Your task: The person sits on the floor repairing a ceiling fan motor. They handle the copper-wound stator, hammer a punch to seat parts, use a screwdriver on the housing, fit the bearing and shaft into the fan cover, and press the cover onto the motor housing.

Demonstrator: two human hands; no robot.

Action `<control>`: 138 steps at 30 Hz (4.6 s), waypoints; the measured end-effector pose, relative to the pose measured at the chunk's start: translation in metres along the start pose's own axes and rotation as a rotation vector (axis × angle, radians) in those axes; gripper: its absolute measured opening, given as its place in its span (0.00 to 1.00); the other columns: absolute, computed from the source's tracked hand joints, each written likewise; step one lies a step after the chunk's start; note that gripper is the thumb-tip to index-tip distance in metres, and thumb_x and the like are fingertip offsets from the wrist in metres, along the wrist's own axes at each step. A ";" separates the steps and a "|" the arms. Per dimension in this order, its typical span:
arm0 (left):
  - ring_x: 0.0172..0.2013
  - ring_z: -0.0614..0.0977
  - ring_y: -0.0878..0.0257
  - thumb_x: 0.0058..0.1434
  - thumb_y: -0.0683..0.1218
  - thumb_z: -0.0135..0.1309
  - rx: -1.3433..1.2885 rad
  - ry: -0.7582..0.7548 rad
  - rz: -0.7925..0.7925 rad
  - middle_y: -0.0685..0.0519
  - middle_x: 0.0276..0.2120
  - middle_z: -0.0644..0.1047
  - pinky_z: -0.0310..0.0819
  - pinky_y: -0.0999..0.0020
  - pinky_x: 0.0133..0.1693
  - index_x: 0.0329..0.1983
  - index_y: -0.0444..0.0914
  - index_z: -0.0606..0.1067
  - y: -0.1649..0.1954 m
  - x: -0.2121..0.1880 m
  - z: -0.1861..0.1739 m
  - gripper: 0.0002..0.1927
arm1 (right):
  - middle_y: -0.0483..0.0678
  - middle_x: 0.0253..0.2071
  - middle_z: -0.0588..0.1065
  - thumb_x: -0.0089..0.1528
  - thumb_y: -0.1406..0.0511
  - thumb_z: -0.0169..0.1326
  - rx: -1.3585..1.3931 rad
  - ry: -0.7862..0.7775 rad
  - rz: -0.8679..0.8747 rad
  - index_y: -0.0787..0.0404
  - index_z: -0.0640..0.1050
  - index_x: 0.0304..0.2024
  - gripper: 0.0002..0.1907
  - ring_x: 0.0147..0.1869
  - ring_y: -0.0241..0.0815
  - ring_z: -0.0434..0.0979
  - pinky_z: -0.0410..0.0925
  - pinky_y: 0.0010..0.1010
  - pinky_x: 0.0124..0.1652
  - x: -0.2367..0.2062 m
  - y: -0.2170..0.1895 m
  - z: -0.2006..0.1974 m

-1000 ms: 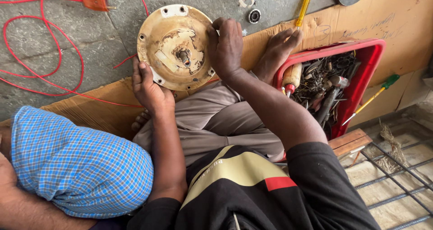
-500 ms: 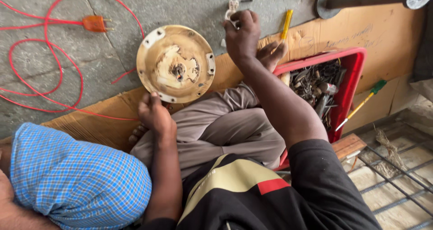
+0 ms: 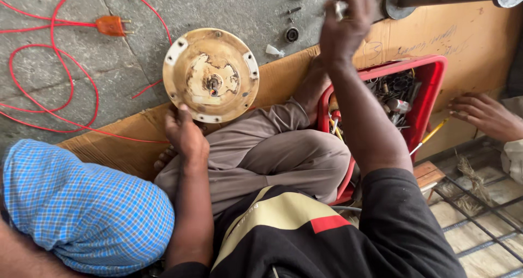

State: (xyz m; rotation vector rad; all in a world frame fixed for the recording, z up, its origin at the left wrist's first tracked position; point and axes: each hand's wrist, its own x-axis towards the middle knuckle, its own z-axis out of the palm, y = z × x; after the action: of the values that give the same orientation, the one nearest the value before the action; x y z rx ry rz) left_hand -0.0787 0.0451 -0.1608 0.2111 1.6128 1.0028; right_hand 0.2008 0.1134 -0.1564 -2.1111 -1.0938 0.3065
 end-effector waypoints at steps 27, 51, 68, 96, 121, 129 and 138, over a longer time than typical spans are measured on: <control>0.53 0.81 0.58 0.69 0.52 0.51 -0.163 0.038 -0.190 0.45 0.56 0.78 0.78 0.64 0.52 0.63 0.30 0.72 -0.004 0.000 -0.008 0.26 | 0.42 0.35 0.77 0.67 0.69 0.57 0.523 -0.811 0.764 0.66 0.79 0.46 0.07 0.33 0.31 0.72 0.67 0.22 0.34 -0.116 -0.017 -0.019; 0.53 0.82 0.54 0.66 0.57 0.51 -0.111 0.081 -0.269 0.45 0.56 0.78 0.79 0.58 0.47 0.60 0.34 0.74 0.005 0.000 -0.006 0.27 | 0.54 0.38 0.81 0.59 0.70 0.59 -0.054 -0.522 -0.085 0.60 0.83 0.42 0.08 0.42 0.52 0.84 0.75 0.39 0.44 -0.127 -0.054 0.008; 0.57 0.80 0.49 0.65 0.58 0.53 -0.201 -0.022 -0.351 0.44 0.59 0.76 0.77 0.41 0.57 0.62 0.32 0.71 -0.016 0.008 -0.016 0.30 | 0.59 0.42 0.74 0.65 0.57 0.50 -0.401 -0.504 0.190 0.62 0.75 0.41 0.15 0.48 0.61 0.74 0.69 0.54 0.44 -0.145 -0.061 0.010; 0.60 0.78 0.47 0.67 0.57 0.51 -0.201 -0.019 -0.359 0.43 0.62 0.74 0.74 0.39 0.59 0.65 0.32 0.69 -0.015 0.006 -0.014 0.31 | 0.58 0.48 0.74 0.59 0.63 0.48 -0.586 -0.625 0.037 0.65 0.75 0.46 0.16 0.52 0.59 0.75 0.72 0.50 0.45 -0.139 -0.064 0.014; 0.62 0.77 0.47 0.65 0.59 0.53 -0.154 0.016 -0.378 0.45 0.63 0.73 0.71 0.37 0.61 0.65 0.34 0.69 -0.013 0.000 -0.013 0.32 | 0.59 0.46 0.75 0.63 0.61 0.46 -0.532 -0.590 0.088 0.65 0.75 0.46 0.16 0.51 0.58 0.76 0.71 0.50 0.45 -0.148 -0.059 0.015; 0.63 0.75 0.49 0.66 0.60 0.51 -0.100 0.039 -0.395 0.46 0.65 0.71 0.67 0.38 0.61 0.67 0.35 0.67 -0.011 0.001 -0.013 0.33 | 0.60 0.50 0.77 0.71 0.60 0.41 -0.549 -0.842 0.355 0.65 0.76 0.50 0.17 0.56 0.58 0.77 0.72 0.49 0.53 -0.139 -0.059 0.015; 0.62 0.76 0.48 0.66 0.61 0.50 -0.082 0.055 -0.404 0.45 0.64 0.72 0.67 0.38 0.60 0.66 0.35 0.68 -0.009 0.000 -0.011 0.33 | 0.60 0.48 0.74 0.64 0.65 0.43 -0.609 -0.688 0.165 0.66 0.74 0.48 0.15 0.53 0.58 0.74 0.72 0.48 0.46 -0.146 -0.061 0.020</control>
State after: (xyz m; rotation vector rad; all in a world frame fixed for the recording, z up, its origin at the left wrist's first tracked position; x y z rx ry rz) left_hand -0.0850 0.0336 -0.1674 -0.1944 1.5785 0.7632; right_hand 0.0642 0.0324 -0.1446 -2.7360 -1.5422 0.9273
